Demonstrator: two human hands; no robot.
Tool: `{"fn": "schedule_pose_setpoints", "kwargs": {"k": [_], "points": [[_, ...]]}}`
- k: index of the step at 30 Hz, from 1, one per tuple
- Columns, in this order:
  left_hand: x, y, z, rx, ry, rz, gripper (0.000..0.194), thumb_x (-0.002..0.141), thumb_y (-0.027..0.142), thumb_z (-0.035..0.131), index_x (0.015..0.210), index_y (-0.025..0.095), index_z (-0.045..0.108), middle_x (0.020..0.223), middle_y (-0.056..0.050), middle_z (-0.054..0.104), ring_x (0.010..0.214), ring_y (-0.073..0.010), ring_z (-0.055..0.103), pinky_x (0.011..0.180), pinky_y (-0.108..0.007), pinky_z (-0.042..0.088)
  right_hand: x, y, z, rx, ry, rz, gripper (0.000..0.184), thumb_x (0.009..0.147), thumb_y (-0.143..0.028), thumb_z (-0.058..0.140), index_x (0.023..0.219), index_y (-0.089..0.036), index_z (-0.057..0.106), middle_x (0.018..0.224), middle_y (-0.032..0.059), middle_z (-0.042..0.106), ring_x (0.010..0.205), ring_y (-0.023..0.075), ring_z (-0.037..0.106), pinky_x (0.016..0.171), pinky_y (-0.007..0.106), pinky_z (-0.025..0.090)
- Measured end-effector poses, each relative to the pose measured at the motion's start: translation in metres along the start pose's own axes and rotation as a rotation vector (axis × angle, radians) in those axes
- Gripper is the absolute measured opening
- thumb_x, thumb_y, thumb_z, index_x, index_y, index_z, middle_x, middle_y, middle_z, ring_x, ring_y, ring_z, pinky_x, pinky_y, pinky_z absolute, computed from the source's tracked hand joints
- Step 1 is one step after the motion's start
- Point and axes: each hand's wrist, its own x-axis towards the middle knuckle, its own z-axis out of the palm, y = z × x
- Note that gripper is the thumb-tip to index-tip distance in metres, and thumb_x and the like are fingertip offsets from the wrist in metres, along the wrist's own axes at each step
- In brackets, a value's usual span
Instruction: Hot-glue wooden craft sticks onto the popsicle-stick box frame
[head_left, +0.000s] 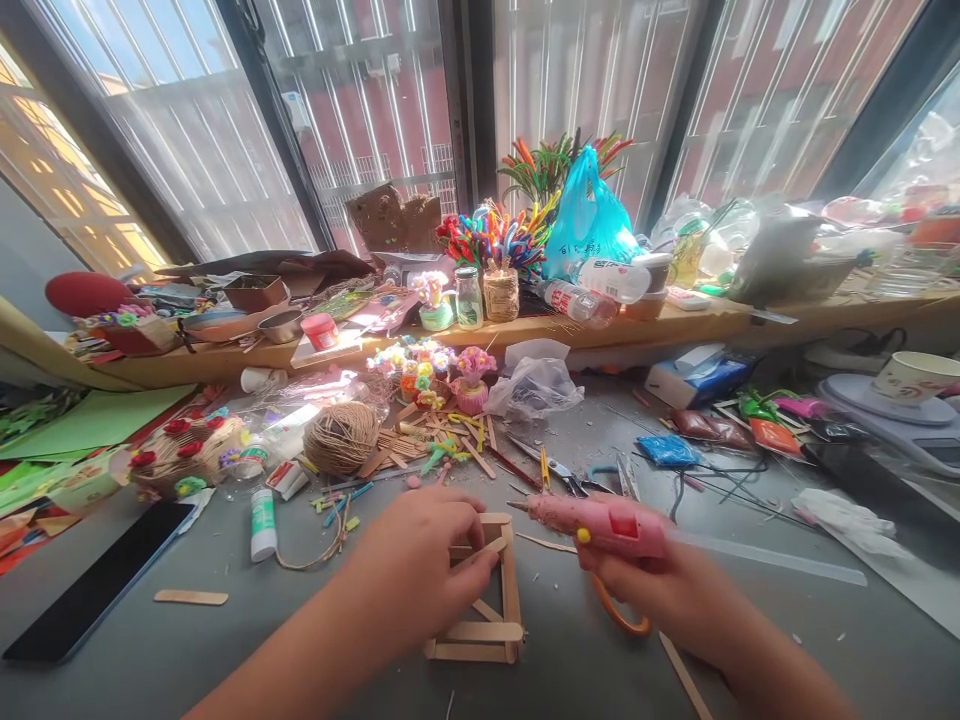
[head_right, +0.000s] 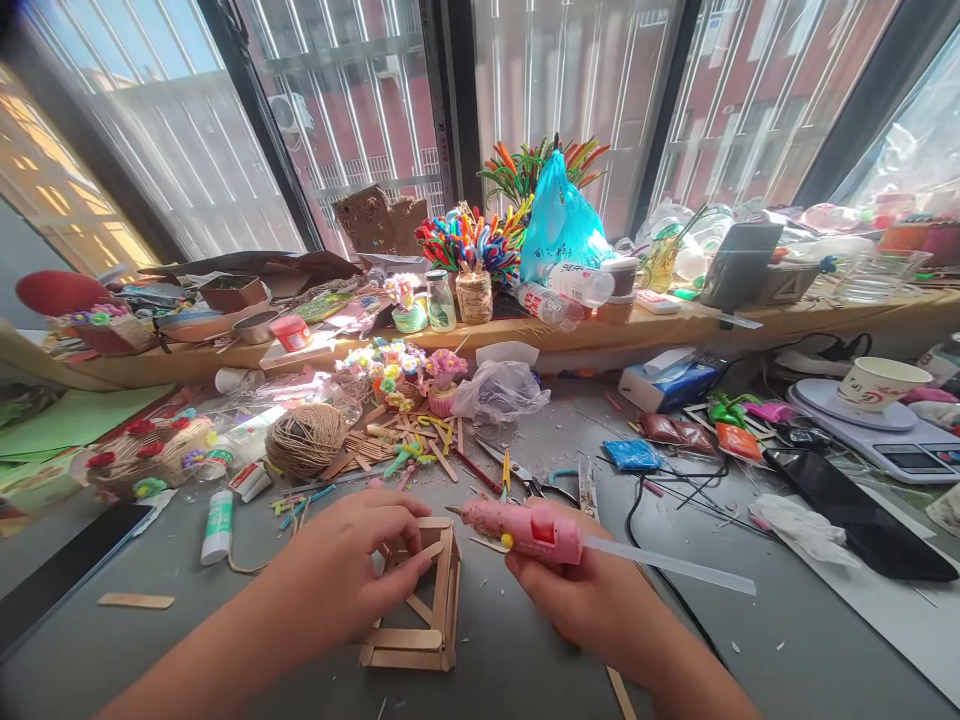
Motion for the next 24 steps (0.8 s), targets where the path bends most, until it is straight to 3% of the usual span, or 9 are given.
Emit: {"fn": "schedule_pose_setpoints", "kwargs": {"k": [5, 14, 18, 24], "points": [[-0.001, 0.001, 0.005, 0.018, 0.009, -0.019, 0.012, 0.088, 0.019, 0.071, 0.077, 0.023, 0.072, 0.101, -0.005, 0.081, 0.098, -0.0243, 0.074, 0.090, -0.035, 0.055, -0.004, 0.007, -0.002, -0.098, 0.040, 0.004, 0.033, 0.096, -0.038, 0.069, 0.125, -0.040, 0.084, 0.125, 0.0062, 0.081, 0.121, 0.0381, 0.070, 0.117, 0.057, 0.047], [-0.004, -0.001, 0.009, 0.000, 0.034, -0.020, 0.013, 0.089, 0.017, 0.069, 0.076, 0.022, 0.069, 0.108, -0.004, 0.081, 0.101, -0.0247, 0.074, 0.091, -0.037, 0.055, -0.003, -0.011, -0.008, -0.132, -0.038, 0.007, 0.044, 0.086, -0.021, 0.065, 0.121, -0.038, 0.086, 0.116, 0.0022, 0.084, 0.109, 0.0321, 0.076, 0.101, 0.044, 0.059], [-0.004, -0.001, 0.011, 0.011, 0.040, -0.018, 0.013, 0.089, 0.018, 0.068, 0.077, 0.022, 0.069, 0.109, -0.005, 0.082, 0.101, -0.0253, 0.075, 0.091, -0.037, 0.056, -0.001, -0.009, -0.007, -0.145, -0.105, 0.002, 0.051, 0.086, -0.016, 0.063, 0.126, -0.040, 0.083, 0.120, 0.0011, 0.084, 0.112, 0.0312, 0.076, 0.101, 0.044, 0.059], [-0.003, -0.001, 0.011, 0.021, 0.054, -0.005, 0.013, 0.089, 0.018, 0.066, 0.077, 0.022, 0.070, 0.106, -0.007, 0.081, 0.096, -0.0251, 0.075, 0.088, -0.037, 0.058, -0.001, 0.000, -0.004, -0.110, -0.058, -0.002, 0.046, 0.087, -0.018, 0.064, 0.122, -0.039, 0.086, 0.121, 0.0017, 0.084, 0.115, 0.0332, 0.076, 0.103, 0.046, 0.059]]}}
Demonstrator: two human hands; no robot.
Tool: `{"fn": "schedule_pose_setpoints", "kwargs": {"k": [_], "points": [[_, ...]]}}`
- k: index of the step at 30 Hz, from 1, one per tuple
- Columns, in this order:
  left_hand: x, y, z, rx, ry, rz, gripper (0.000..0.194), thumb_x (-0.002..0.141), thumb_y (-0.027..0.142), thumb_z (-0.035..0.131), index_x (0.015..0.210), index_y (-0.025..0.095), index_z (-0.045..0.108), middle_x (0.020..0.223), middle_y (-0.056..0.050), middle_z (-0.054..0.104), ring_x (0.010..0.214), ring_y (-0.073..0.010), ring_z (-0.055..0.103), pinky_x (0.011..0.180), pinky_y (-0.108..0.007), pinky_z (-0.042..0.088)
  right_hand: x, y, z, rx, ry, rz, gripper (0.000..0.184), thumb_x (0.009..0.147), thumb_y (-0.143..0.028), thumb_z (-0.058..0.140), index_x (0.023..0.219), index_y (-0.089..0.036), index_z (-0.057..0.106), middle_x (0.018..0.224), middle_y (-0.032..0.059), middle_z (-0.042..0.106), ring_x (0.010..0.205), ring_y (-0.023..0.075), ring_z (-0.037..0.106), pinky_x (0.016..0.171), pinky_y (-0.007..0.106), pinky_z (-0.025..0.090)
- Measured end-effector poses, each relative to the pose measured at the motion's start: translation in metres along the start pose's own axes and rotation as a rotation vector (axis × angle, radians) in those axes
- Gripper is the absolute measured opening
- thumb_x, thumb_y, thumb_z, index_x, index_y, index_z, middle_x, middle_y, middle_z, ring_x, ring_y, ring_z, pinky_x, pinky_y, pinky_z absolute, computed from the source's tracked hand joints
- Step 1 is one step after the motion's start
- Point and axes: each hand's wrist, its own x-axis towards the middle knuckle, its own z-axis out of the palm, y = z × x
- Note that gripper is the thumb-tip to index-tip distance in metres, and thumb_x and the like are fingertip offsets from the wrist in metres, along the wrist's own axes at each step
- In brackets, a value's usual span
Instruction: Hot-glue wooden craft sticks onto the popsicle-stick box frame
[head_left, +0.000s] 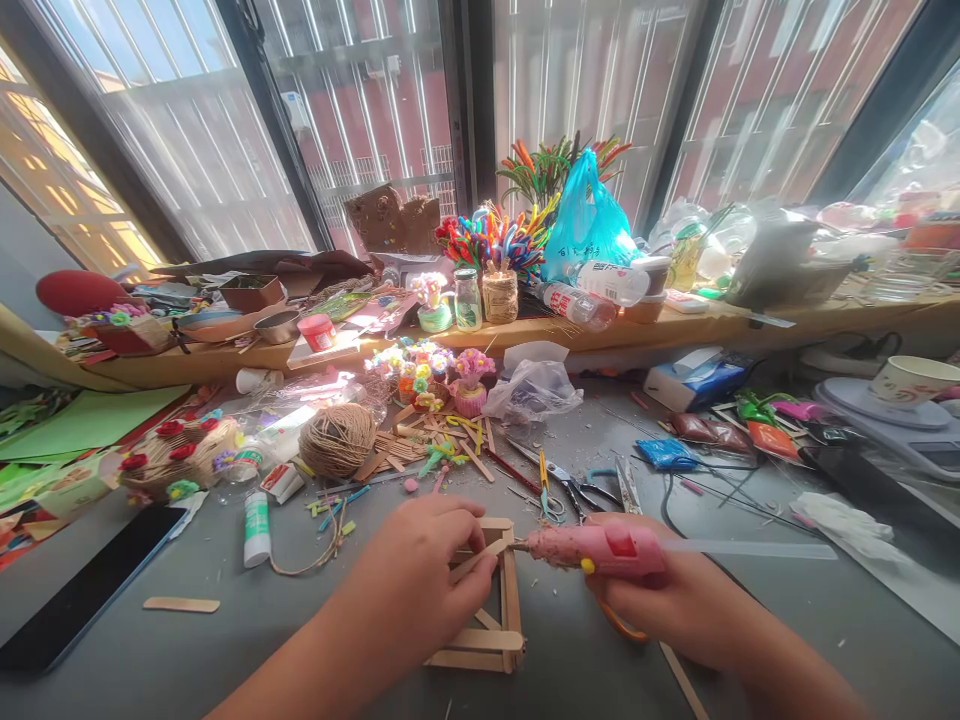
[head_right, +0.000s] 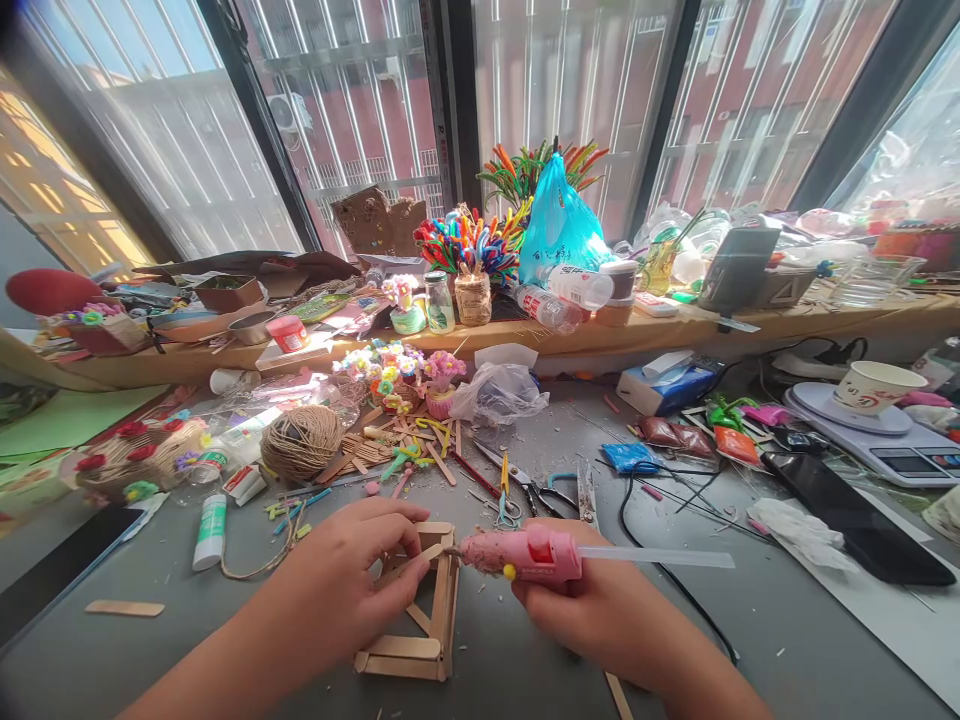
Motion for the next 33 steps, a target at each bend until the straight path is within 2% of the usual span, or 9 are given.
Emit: {"fn": "schedule_pose_setpoints", "kwargs": {"k": [9, 15, 20, 26, 33], "points": [[0.001, 0.000, 0.000, 0.010, -0.008, 0.011, 0.015, 0.092, 0.019, 0.064, 0.079, 0.022, 0.071, 0.107, -0.007, 0.081, 0.096, -0.0249, 0.075, 0.087, -0.037, 0.057, 0.002, -0.009, -0.005, -0.049, -0.075, 0.024, 0.052, 0.088, -0.011, 0.062, 0.127, -0.038, 0.083, 0.126, 0.0015, 0.082, 0.119, 0.0334, 0.074, 0.111, 0.050, 0.055], [0.000, -0.001, -0.001, 0.013, -0.020, 0.021, 0.017, 0.093, 0.019, 0.065, 0.077, 0.023, 0.070, 0.101, -0.006, 0.081, 0.098, -0.0246, 0.075, 0.088, -0.035, 0.057, 0.003, -0.011, -0.005, -0.087, -0.103, 0.010, 0.059, 0.084, -0.007, 0.061, 0.129, -0.039, 0.082, 0.126, 0.0016, 0.082, 0.115, 0.0327, 0.075, 0.104, 0.046, 0.059], [0.000, 0.000, -0.001, 0.011, -0.042, -0.010, 0.017, 0.093, 0.019, 0.066, 0.076, 0.023, 0.068, 0.100, -0.005, 0.081, 0.098, -0.0250, 0.075, 0.089, -0.036, 0.056, 0.003, -0.008, -0.005, -0.115, -0.106, 0.014, 0.064, 0.083, -0.004, 0.058, 0.131, -0.040, 0.081, 0.127, 0.0013, 0.082, 0.114, 0.0322, 0.076, 0.097, 0.042, 0.062], [0.000, 0.002, -0.002, 0.003, -0.028, -0.018, 0.016, 0.093, 0.021, 0.067, 0.076, 0.023, 0.067, 0.097, -0.005, 0.081, 0.095, -0.0249, 0.075, 0.088, -0.036, 0.056, 0.003, -0.003, -0.006, -0.053, -0.119, -0.024, 0.066, 0.084, -0.001, 0.057, 0.132, -0.039, 0.081, 0.128, 0.0009, 0.082, 0.118, 0.0310, 0.076, 0.106, 0.047, 0.058], [0.000, 0.002, -0.001, -0.004, 0.005, 0.043, 0.018, 0.092, 0.019, 0.066, 0.075, 0.023, 0.069, 0.089, -0.005, 0.078, 0.091, -0.0234, 0.074, 0.089, -0.033, 0.057, 0.001, -0.004, -0.005, -0.076, -0.079, -0.015, 0.063, 0.083, -0.003, 0.059, 0.127, -0.040, 0.083, 0.126, 0.0013, 0.083, 0.115, 0.0315, 0.076, 0.105, 0.046, 0.060]]}}
